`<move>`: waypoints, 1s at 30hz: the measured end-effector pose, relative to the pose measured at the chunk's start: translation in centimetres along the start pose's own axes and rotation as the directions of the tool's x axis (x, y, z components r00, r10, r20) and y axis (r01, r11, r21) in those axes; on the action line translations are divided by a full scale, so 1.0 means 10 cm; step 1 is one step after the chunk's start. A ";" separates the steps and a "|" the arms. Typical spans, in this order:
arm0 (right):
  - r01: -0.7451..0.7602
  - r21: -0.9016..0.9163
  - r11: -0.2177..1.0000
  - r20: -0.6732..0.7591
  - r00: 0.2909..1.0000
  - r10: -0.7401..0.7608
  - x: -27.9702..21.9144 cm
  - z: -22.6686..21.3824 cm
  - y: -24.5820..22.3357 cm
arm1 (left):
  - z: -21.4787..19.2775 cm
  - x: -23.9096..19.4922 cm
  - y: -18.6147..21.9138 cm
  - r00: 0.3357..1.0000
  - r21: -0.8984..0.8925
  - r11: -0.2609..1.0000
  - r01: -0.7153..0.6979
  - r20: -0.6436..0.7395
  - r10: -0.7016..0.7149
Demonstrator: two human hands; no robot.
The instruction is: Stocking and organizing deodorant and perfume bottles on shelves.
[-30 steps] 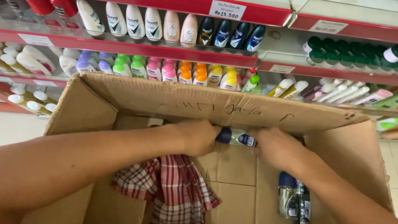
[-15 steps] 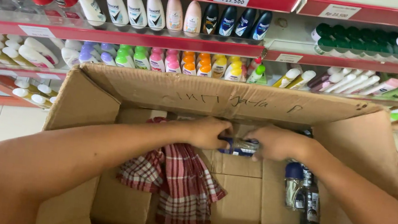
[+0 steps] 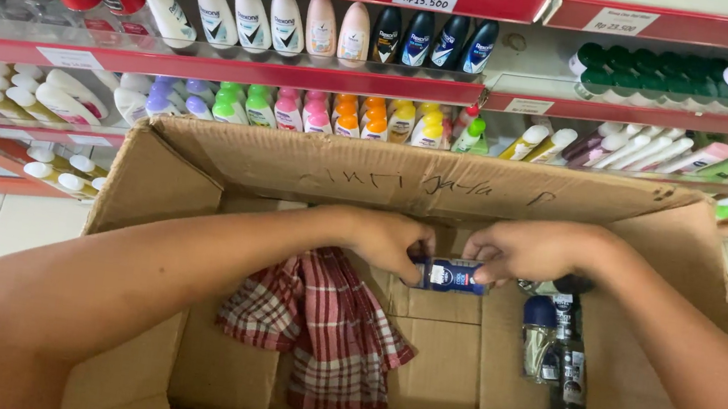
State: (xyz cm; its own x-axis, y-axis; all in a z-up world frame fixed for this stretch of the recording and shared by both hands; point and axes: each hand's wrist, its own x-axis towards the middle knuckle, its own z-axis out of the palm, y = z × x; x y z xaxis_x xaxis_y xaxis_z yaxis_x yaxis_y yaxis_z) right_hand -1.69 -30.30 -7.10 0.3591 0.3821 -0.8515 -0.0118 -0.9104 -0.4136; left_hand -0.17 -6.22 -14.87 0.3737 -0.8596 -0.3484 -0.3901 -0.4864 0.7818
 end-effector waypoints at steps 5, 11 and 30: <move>0.054 -0.018 0.998 -0.045 0.997 -0.055 -0.54 -0.13 -0.28 | -0.42 -0.32 0.53 0.994 -0.083 0.996 0.016 0.107 -0.007; 0.310 0.270 0.912 -0.209 0.943 -0.259 -0.86 -0.22 -0.18 | -0.96 -0.79 1.05 0.983 -0.358 0.921 -0.151 0.043 0.178; 0.321 0.357 0.877 -0.349 0.917 -0.194 -0.80 -0.18 -0.31 | -0.79 -0.63 0.92 0.816 -0.640 0.519 -0.567 -0.523 0.245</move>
State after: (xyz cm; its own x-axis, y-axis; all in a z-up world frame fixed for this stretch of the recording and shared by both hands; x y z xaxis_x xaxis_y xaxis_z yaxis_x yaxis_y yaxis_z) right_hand -2.82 -30.79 1.62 0.6576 0.4712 -0.5878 -0.2281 -0.6191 -0.7514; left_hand 0.52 -4.04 -1.45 0.6496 -0.7391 0.1782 0.1249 0.3349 0.9339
